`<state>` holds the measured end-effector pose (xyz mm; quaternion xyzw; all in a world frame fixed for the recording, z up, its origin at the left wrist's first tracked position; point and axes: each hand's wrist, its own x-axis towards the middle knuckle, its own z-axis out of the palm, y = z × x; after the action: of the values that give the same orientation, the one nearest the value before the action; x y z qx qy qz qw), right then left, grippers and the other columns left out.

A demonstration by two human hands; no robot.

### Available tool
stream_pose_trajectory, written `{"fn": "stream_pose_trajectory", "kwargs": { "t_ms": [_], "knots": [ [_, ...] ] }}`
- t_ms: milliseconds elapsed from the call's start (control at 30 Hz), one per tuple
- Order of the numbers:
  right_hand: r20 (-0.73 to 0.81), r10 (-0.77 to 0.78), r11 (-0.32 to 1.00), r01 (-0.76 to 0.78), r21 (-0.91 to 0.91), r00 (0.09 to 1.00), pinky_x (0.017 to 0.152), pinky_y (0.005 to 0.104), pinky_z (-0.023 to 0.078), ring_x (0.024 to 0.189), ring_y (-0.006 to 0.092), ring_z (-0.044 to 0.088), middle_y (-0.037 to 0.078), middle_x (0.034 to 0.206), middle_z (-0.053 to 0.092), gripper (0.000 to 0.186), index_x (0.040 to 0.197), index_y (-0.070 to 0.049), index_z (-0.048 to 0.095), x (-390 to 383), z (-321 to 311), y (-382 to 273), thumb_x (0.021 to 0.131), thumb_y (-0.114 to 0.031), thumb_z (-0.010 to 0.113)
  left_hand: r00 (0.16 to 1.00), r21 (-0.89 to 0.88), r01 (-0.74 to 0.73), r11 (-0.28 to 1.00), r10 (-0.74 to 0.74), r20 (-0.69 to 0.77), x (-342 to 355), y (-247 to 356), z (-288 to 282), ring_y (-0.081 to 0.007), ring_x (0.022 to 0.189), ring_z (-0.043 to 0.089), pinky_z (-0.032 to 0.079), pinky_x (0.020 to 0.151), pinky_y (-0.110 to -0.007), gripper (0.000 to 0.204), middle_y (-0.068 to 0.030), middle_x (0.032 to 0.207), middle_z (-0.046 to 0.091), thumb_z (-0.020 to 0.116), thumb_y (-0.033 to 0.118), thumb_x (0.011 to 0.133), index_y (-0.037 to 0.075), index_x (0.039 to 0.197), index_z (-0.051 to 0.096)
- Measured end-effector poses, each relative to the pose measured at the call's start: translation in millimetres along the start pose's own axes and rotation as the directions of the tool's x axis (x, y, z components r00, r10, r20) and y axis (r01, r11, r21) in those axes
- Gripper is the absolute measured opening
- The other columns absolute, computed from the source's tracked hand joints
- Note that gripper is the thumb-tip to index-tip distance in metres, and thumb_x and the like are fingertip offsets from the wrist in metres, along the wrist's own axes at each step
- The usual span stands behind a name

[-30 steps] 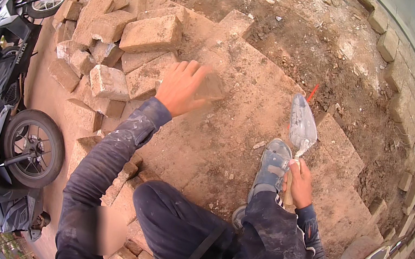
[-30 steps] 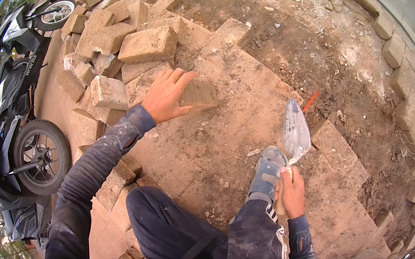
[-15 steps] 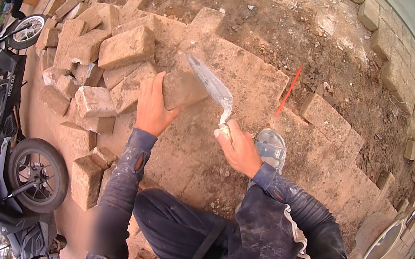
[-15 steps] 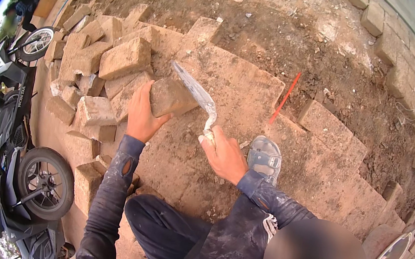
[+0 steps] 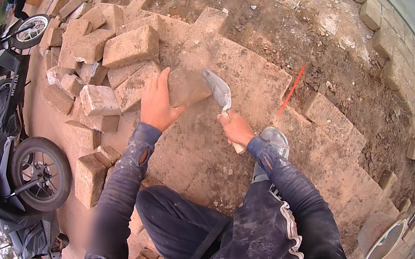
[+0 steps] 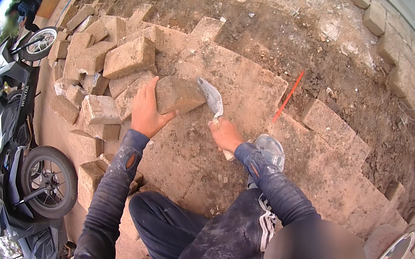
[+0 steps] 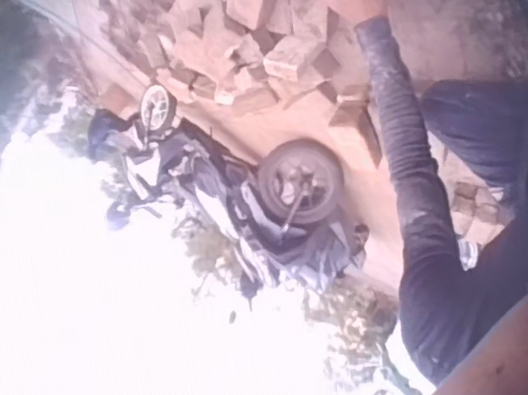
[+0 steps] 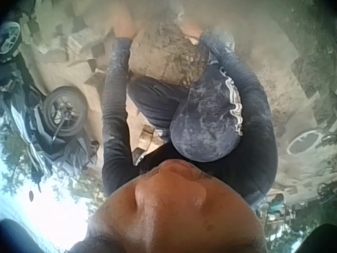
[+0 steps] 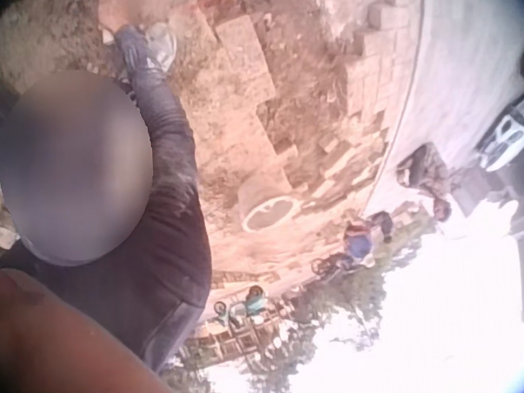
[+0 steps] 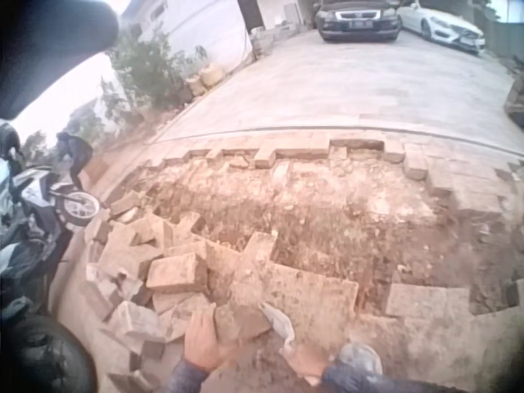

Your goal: The person scoops mortar from a bucket using a trowel and applies it to the ground and bricks. They then place and adjust the bricks to form a patterned walkway, occasionally tapping them with the trowel to level them.

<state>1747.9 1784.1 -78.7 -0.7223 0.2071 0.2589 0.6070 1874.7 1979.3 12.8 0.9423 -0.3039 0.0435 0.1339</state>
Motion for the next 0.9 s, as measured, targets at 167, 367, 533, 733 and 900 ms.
{"fn": "stream_pose_trajectory", "kwargs": {
  "t_ms": [167,367,533,733,900],
  "knots": [
    [-0.230,-0.210,0.976,0.217,0.004,0.950,0.065,0.0511,0.049,0.067,0.0443,0.066,0.026,0.075,0.064,0.046,0.111,0.005,0.054,-10.0,3.8,28.6,0.100,-0.040,0.054,0.852,-0.018,0.515,0.857,-0.510,0.117,24.2,19.3,-7.5,-0.0467,0.113,0.061,0.048,0.097,-0.049,0.107,-0.0335,0.122,0.061,0.077,0.056,0.074,0.000,0.153,0.031],
    [-0.261,-0.333,0.943,0.327,-0.068,0.906,0.065,0.0542,0.047,0.073,0.0490,0.064,0.028,0.073,0.063,0.038,0.107,0.001,0.055,-36.0,4.0,4.4,0.099,-0.036,0.056,0.783,-0.134,0.592,0.795,-0.527,0.330,23.1,-20.5,-14.6,-0.0466,0.121,0.060,0.047,0.102,-0.044,0.101,-0.0369,0.125,0.061,0.063,0.071,0.083,-0.004,0.147,0.041],
    [-0.139,-0.431,0.895,0.402,-0.194,0.892,0.066,0.0554,0.048,0.073,0.0477,0.065,0.028,0.072,0.063,0.037,0.106,0.002,0.057,-58.7,-7.5,-32.7,0.098,-0.035,0.056,0.804,-0.356,0.586,0.728,-0.467,0.367,22.9,-8.8,-13.6,-0.0408,0.121,0.061,0.046,0.103,-0.041,0.091,-0.0340,0.127,0.061,0.068,0.060,0.089,-0.006,0.146,0.040],
    [-0.054,-0.415,0.865,0.376,-0.333,0.908,0.073,0.0576,0.050,0.080,0.0497,0.066,0.029,0.083,0.067,0.040,0.109,0.002,0.057,18.6,-17.9,-4.4,0.098,-0.037,0.056,0.876,-0.372,0.467,0.802,-0.364,0.316,15.0,-45.4,-2.2,-0.0404,0.121,0.060,0.045,0.104,-0.041,0.086,-0.0328,0.130,0.059,0.067,0.055,0.092,-0.005,0.147,0.040],
    [-0.067,-0.321,0.897,0.280,-0.343,0.945,0.075,0.0545,0.052,0.081,0.0479,0.067,0.028,0.083,0.068,0.042,0.104,0.003,0.060,0.4,-10.0,-13.8,0.097,-0.037,0.055,0.892,-0.207,0.402,0.892,-0.331,0.307,20.3,-23.4,-12.1,-0.0468,0.137,0.044,0.042,0.109,-0.044,0.086,-0.0344,0.148,0.041,0.067,0.056,0.092,0.000,0.151,0.038]
  ]
}}
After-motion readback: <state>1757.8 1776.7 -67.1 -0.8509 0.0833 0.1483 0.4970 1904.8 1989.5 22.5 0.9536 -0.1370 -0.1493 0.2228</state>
